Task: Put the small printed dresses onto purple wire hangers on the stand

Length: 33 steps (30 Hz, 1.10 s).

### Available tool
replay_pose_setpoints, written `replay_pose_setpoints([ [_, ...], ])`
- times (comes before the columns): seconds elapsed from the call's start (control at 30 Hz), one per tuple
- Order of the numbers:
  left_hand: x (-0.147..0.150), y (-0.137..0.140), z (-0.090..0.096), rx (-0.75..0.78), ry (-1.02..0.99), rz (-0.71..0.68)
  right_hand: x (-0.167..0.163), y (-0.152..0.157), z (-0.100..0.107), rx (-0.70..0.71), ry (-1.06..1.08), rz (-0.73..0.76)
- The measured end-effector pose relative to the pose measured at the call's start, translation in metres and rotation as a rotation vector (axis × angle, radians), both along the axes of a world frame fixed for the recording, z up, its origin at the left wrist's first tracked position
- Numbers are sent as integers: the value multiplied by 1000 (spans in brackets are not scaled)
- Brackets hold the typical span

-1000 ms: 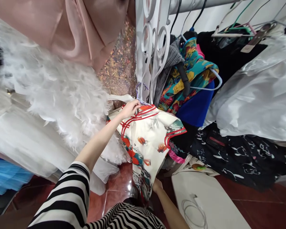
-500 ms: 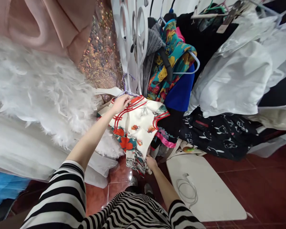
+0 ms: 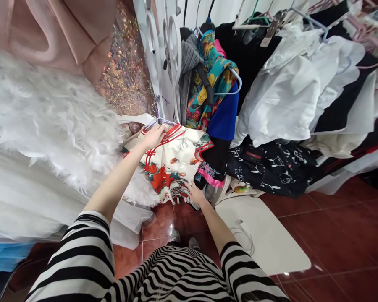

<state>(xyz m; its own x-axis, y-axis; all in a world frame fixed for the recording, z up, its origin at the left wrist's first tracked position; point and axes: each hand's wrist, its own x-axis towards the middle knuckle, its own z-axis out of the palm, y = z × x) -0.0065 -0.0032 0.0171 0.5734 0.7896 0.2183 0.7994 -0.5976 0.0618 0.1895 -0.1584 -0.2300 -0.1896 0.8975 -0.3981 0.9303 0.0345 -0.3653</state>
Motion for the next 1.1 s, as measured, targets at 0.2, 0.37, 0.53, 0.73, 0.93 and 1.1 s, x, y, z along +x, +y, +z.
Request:
replay_pose_setpoints([
  [0.2, 19, -20, 9, -1, 321, 134, 9, 0, 12, 61, -1, 8],
  [0.37, 33, -38, 13, -52, 465, 224, 14, 8, 21, 63, -57, 25],
  [0.53, 40, -48, 17, -77, 506, 235, 13, 14, 30, 64, -88, 66],
  [0.73, 42, -53, 22, -102, 516, 250, 15, 7, 47, 93, -94, 75],
  [0.93, 44, -53, 19, -135, 472, 254, 29, 7, 66, 105, -84, 75],
  [1.1, 37, -49, 9, -48, 406, 270, 30, 9, 69, 126, -102, 88],
])
